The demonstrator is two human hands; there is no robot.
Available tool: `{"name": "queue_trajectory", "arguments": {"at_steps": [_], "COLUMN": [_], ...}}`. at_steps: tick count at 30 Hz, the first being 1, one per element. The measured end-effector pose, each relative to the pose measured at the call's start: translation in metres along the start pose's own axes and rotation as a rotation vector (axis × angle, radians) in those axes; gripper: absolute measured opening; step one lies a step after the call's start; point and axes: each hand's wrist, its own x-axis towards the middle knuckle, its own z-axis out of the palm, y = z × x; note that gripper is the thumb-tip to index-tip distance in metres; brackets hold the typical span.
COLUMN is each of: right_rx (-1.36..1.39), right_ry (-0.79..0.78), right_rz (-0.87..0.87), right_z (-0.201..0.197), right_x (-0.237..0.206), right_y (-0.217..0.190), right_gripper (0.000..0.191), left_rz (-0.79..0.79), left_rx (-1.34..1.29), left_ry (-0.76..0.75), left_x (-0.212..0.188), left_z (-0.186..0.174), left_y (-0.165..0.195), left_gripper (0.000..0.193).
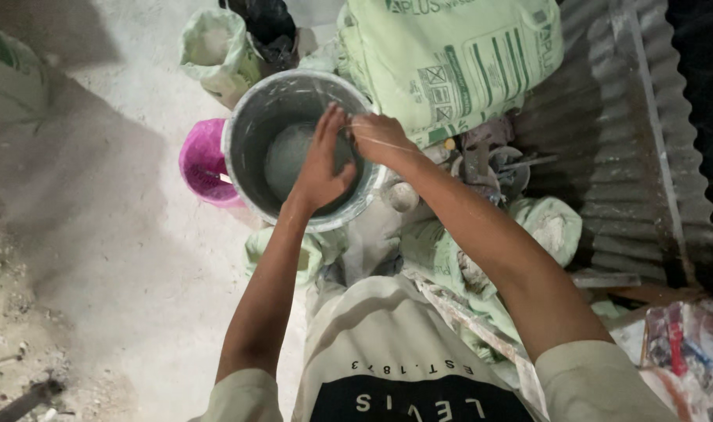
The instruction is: The person applies white plaster paste by hand onto long decorative molding strips laid on a work table, spreading it along the grooved surfaces. They then rinse their hands in a bucket of water, wipe the moldings with a plastic-wrapped fibrous pad, and dip a sponge in a bowl of liquid while continuing to work the strips.
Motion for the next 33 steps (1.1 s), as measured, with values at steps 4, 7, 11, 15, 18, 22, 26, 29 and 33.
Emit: {"name": "queue_trajectory", "arguments": {"at_steps": [4,7,11,15,18,22,26,29,33], "right_rx": [-0.076,-0.022,0.030,0.108,0.224,0.229,0.179,0.253,0.232], "right_ry": [-0.138,-0.218,-0.256,-0.348,-0.387,-0.315,-0.262,-0.240,-0.266], "right_rz": [0.047,0.098,0.158,0.253,0.098,0.053,-0.020,-0.041,-0.050], "right_z": [0.006,0.011,0.015,0.021,0.031,0.046,0.050,0.048,0.039], "right_x": [-0.017,-0.030,-0.049,-0.067,-0.076,-0.080,-0.085,-0.086,-0.086], "right_y": [0.006,0.014,0.020,0.020,0.019,0.022,0.025,0.024,0.014], "right_gripper": [0.027,0.034,0.047,0.052,0.053,0.048,0.033,0.027,0.025], "left_rz": [-0.020,-0.041,-0.020,-0.223,-0.442,-0.301,-0.120,-0.328,-0.141], "left_rx": [0.146,0.262,0.196,0.371,0.761,0.296,-0.132,-0.159,0.004], "left_ry": [-0.169,-0.269,-0.161,-0.071,-0.201,-0.324,-0.257,-0.082,0.061], "left_x": [0.005,0.000,0.000,0.022,0.038,0.019,-0.032,-0.059,-0.064], "left_z": [0.014,0.021,0.027,0.022,0.022,0.043,0.064,0.082,0.095], "left_y": [0.004,-0.005,-0.025,-0.046,-0.046,-0.028,0.012,0.030,0.026], "left_gripper": [0.056,0.047,0.031,0.033,0.070,0.061,0.052,0.022,0.017]}}
